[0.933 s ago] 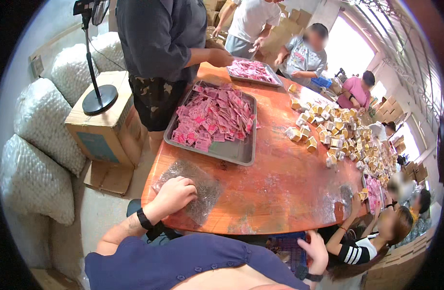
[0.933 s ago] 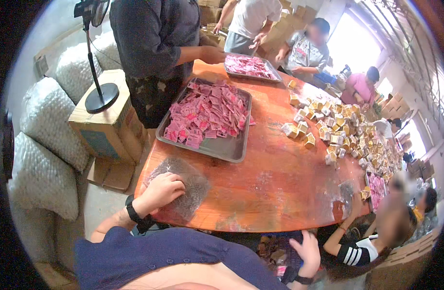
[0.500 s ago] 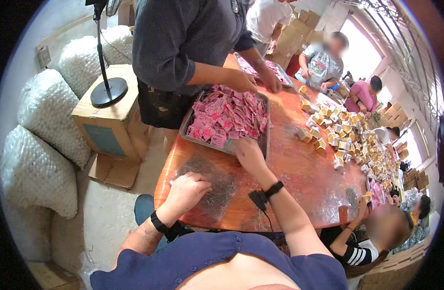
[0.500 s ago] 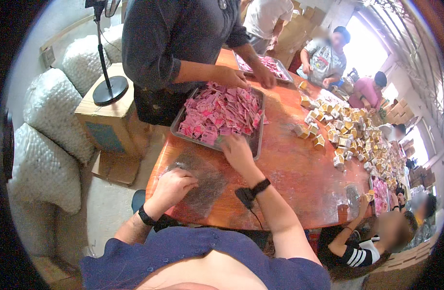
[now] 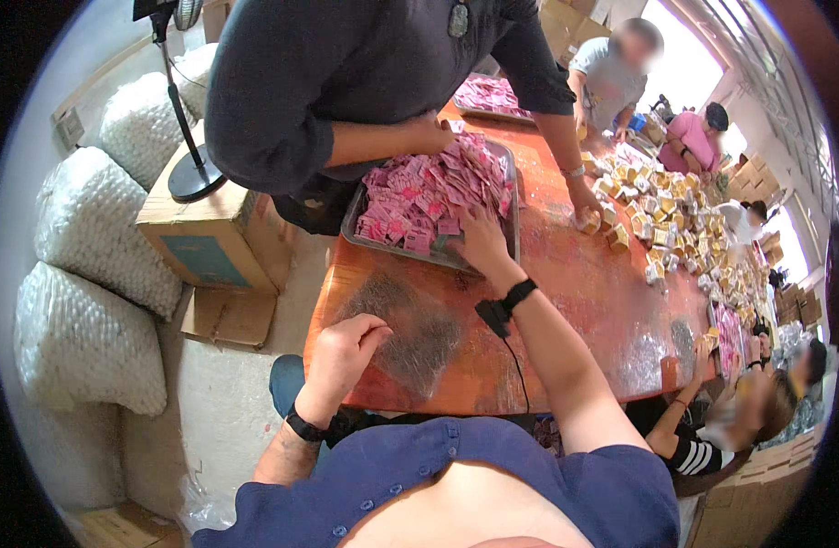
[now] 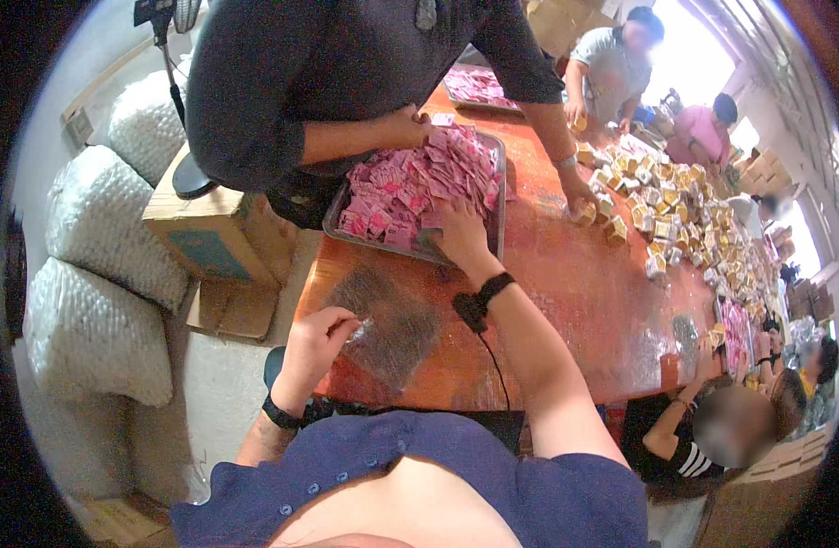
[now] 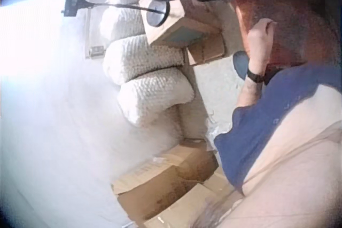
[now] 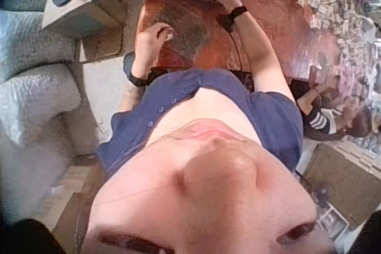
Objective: Packaging decorative foam donuts into individual plastic bags and attaching header cards.
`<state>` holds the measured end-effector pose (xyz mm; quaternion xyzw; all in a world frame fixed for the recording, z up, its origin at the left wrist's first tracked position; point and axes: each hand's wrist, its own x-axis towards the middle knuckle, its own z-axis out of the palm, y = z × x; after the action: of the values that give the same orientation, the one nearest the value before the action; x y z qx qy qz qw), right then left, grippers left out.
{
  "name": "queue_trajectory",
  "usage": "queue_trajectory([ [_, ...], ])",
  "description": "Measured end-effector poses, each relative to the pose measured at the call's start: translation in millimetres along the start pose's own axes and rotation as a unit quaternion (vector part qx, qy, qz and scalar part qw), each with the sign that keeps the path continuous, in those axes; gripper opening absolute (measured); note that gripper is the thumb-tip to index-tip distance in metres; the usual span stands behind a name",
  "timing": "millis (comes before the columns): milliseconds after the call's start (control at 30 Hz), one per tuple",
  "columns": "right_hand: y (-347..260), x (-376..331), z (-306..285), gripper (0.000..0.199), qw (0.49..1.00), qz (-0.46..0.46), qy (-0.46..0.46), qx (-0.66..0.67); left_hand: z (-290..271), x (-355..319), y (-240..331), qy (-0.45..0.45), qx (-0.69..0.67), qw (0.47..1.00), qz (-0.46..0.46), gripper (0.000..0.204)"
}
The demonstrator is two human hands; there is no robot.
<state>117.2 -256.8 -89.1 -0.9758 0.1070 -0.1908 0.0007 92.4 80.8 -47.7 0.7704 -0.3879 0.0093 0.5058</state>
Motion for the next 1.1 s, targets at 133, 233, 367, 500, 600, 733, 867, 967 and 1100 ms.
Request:
queue_trajectory([
  [133, 4, 13, 9, 0.070, 0.983, -0.029, 0.133, -0.121, -1, -4, 2, 0.002, -0.008, 1.000, -0.003, 0.011],
  [233, 15, 17, 7, 0.053, 0.997, 0.033, -0.039, -0.063, -5, -6, 6, -0.022, 0.002, 0.999, -0.035, 0.012],
  [367, 37, 19, 8, 0.038, 0.991, 0.019, -0.131, 0.021, -3, -7, 4, -0.010, 0.014, 0.999, -0.036, 0.012],
  [500, 36, 13, -16, 0.022, 0.966, 0.010, -0.122, 0.227, -2, 2, 13, 0.003, 0.008, 1.000, -0.007, 0.013],
  [600, 33, 6, -25, 0.025, 0.962, 0.032, -0.041, 0.268, -3, 10, 19, 0.012, -0.013, 1.000, 0.019, 0.014],
  [733, 46, 4, -12, 0.025, 0.972, 0.002, -0.056, 0.228, -2, 21, 33, 0.006, -0.051, 0.998, 0.018, 0.014],
  [867, 41, -6, -18, 0.024, 0.875, 0.092, -0.095, 0.465, -1, 25, 28, 0.007, -0.152, 0.986, -0.064, 0.018],
  [967, 20, -15, -47, 0.026, 0.657, 0.153, -0.009, 0.738, -2, 38, 22, 0.004, -0.422, 0.896, -0.136, 0.023],
  [1100, -5, -32, -87, 0.032, 0.492, 0.069, 0.027, 0.867, 0, 59, 31, 0.001, -0.504, 0.849, -0.159, 0.021],
])
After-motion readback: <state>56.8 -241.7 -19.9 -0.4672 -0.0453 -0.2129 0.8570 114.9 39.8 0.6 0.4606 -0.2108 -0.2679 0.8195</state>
